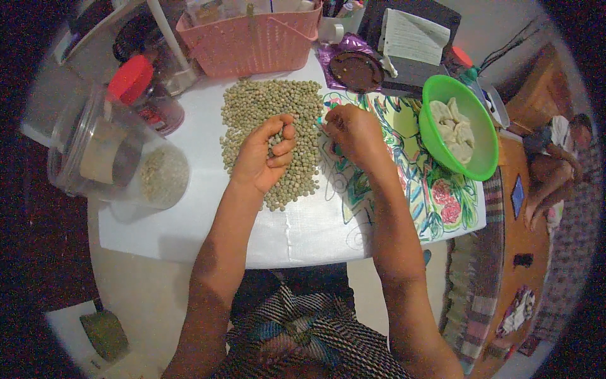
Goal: The person sorts dried beans by hand, picking through a pile on the table and separating individual beans.
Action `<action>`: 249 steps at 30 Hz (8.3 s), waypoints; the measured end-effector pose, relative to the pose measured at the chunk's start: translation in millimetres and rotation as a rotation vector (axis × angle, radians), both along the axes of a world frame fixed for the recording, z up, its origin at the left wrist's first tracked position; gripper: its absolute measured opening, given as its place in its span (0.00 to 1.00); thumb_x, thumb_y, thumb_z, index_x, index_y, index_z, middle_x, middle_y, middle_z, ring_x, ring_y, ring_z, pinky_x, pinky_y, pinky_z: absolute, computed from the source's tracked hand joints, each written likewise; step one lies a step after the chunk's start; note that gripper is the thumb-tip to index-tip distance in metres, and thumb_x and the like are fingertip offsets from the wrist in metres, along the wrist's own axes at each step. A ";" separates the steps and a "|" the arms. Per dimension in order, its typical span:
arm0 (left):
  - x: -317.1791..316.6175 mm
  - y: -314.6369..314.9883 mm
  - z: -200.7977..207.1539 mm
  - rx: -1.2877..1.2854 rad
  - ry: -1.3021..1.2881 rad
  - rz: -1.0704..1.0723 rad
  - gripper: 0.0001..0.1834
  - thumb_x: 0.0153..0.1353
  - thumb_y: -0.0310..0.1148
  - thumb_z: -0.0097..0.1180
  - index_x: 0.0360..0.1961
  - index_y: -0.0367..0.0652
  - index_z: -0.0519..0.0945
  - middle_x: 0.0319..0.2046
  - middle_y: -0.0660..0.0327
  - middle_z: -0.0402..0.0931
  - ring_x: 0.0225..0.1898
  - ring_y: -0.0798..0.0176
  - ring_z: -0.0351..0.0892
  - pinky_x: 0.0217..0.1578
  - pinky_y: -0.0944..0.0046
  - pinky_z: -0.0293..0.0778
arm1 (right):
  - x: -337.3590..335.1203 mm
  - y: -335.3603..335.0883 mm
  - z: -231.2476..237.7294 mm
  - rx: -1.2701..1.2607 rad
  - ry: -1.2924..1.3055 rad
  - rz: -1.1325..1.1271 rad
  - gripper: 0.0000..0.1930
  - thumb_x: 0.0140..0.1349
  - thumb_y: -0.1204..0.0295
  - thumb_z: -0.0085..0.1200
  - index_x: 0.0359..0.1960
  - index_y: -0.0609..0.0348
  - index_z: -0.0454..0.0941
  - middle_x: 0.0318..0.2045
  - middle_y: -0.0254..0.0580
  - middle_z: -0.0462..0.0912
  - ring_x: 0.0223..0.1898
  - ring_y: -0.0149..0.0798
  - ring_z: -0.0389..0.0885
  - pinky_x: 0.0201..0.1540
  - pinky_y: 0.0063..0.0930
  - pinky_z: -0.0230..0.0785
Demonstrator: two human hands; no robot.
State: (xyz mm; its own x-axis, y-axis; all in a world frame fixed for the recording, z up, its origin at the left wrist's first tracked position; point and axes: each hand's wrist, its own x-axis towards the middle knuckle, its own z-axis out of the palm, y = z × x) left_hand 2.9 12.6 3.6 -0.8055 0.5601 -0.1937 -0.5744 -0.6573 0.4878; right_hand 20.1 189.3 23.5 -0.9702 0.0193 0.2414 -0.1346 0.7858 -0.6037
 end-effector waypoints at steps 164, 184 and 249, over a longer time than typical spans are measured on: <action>38.2 -37.1 67.1 -0.656 0.691 0.553 0.10 0.59 0.34 0.43 0.33 0.37 0.71 0.16 0.66 0.64 0.12 0.78 0.57 0.11 0.79 0.51 | -20.7 -17.4 -31.0 -0.382 0.414 0.052 0.08 0.48 0.70 0.51 0.27 0.61 0.75 0.24 0.45 0.77 0.26 0.42 0.76 0.30 0.29 0.67; -15.5 -34.3 11.7 -0.095 0.192 0.370 0.09 0.57 0.32 0.43 0.30 0.37 0.70 0.19 0.63 0.65 0.13 0.75 0.56 0.09 0.79 0.47 | -8.9 -3.8 -10.4 -0.094 0.101 -0.010 0.06 0.47 0.73 0.50 0.27 0.62 0.74 0.21 0.45 0.78 0.24 0.42 0.78 0.28 0.28 0.68; 5.0 -6.4 -4.8 0.085 0.061 -0.119 0.16 0.60 0.41 0.38 0.35 0.38 0.70 0.22 0.63 0.68 0.13 0.77 0.56 0.08 0.80 0.47 | 5.3 -15.7 -4.1 -0.489 0.146 -0.039 0.06 0.51 0.74 0.51 0.28 0.64 0.74 0.19 0.37 0.77 0.21 0.26 0.75 0.22 0.20 0.66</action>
